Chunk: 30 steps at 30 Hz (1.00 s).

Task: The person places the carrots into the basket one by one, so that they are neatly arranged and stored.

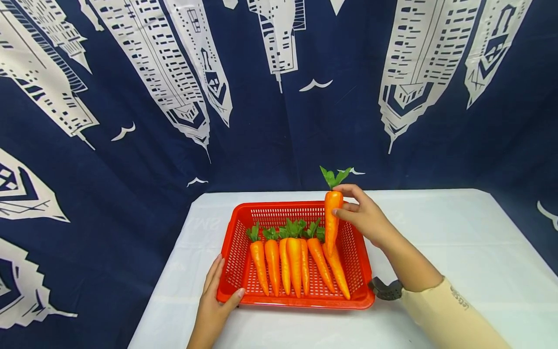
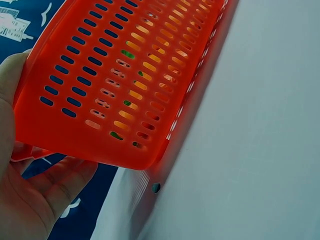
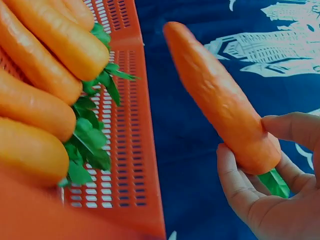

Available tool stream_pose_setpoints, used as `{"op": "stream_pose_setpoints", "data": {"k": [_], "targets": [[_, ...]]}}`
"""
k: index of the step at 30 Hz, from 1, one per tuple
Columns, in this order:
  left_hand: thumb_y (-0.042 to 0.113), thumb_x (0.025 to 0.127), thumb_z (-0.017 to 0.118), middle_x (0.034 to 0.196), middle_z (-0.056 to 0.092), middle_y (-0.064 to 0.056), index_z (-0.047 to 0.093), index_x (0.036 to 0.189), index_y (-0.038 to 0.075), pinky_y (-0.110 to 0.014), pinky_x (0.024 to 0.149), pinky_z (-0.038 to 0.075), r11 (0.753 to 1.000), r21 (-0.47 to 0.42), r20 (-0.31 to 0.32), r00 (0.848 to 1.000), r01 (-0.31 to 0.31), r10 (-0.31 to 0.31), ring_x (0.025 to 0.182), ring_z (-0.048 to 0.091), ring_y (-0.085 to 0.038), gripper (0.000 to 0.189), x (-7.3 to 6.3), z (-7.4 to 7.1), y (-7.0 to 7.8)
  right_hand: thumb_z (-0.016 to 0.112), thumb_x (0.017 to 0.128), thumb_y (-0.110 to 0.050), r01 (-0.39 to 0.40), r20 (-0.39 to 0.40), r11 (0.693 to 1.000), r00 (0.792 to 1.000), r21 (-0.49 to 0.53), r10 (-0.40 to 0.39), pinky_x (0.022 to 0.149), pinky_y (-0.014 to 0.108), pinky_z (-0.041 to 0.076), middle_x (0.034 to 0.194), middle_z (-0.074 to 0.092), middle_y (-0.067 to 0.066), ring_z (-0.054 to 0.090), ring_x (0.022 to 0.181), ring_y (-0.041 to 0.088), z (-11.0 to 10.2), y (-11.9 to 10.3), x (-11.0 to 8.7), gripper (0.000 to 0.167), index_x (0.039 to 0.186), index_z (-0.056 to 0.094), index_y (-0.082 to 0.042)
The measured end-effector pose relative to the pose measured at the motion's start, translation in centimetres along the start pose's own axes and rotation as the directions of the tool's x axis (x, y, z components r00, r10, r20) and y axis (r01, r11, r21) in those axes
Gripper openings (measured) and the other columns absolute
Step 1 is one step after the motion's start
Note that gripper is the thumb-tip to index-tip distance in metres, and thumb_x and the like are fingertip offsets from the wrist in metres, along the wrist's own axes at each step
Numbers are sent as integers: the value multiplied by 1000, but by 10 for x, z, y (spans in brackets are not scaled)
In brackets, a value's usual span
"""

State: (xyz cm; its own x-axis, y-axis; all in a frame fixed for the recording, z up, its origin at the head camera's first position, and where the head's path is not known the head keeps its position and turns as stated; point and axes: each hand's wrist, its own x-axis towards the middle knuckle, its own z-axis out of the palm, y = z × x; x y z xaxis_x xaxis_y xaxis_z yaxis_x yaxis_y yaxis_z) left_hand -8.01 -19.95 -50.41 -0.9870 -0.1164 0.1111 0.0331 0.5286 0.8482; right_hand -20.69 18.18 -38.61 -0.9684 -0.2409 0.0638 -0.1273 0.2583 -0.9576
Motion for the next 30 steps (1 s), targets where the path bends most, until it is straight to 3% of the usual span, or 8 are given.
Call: {"op": "stream_pose_setpoints", "data": {"k": [9, 12, 15, 18, 25, 30], "targets": [[38, 89, 78, 166, 17, 19, 26, 158, 39, -11, 106, 33, 1000, 1, 4, 1000, 3, -3, 148, 30, -11, 87, 0, -1, 2, 63, 97, -10, -44, 97, 999, 994, 13, 42, 92, 45, 59, 134, 57, 22, 70, 102, 25, 24, 13, 17, 44, 138, 49, -6], [38, 89, 78, 166, 16, 20, 26, 158, 39, -22, 110, 38, 1000, 2, 9, 1000, 9, -9, 148, 29, -12, 87, 0, -1, 2, 63, 96, -9, -82, 155, 996, 985, 27, 76, 93, 52, 58, 131, 58, 23, 72, 98, 25, 31, 19, 21, 41, 135, 52, -6], [38, 89, 78, 166, 16, 21, 25, 159, 39, -41, 114, 40, 1000, -1, 13, 1000, 4, -4, 149, 29, -14, 87, 0, 0, 2, 63, 96, -8, -113, 195, 993, 975, 37, 103, 93, 54, 57, 130, 54, 23, 73, 95, 26, 36, 24, 25, 38, 133, 54, -4], [37, 89, 78, 166, 16, 21, 25, 159, 39, -50, 115, 38, 1000, -5, 11, 1000, -1, 1, 149, 28, -15, 87, 1, 0, 1, 64, 95, -5, -139, 216, 990, 967, 19, 132, 91, 53, 58, 129, 52, 22, 71, 92, 25, 43, 28, 29, 38, 130, 53, -3], [39, 89, 78, 165, 16, 22, 25, 158, 40, -47, 116, 36, 1000, 2, 7, 1000, 1, -1, 149, 27, -11, 87, 2, -1, 1, 67, 90, 1, -210, 241, 977, 946, -48, 215, 83, 48, 60, 124, 54, 21, 65, 85, 24, 59, 36, 35, 35, 122, 54, -1], [36, 88, 79, 167, 18, 17, 26, 159, 38, -53, 117, 33, 1000, -16, 8, 1000, -8, 8, 150, 26, -12, 88, 1, 0, 0, 72, 85, 2, -176, 241, 966, 945, -191, 220, 75, 37, 57, 112, 60, 18, 61, 87, 24, 65, 42, 35, 31, 113, 57, -2]]}}
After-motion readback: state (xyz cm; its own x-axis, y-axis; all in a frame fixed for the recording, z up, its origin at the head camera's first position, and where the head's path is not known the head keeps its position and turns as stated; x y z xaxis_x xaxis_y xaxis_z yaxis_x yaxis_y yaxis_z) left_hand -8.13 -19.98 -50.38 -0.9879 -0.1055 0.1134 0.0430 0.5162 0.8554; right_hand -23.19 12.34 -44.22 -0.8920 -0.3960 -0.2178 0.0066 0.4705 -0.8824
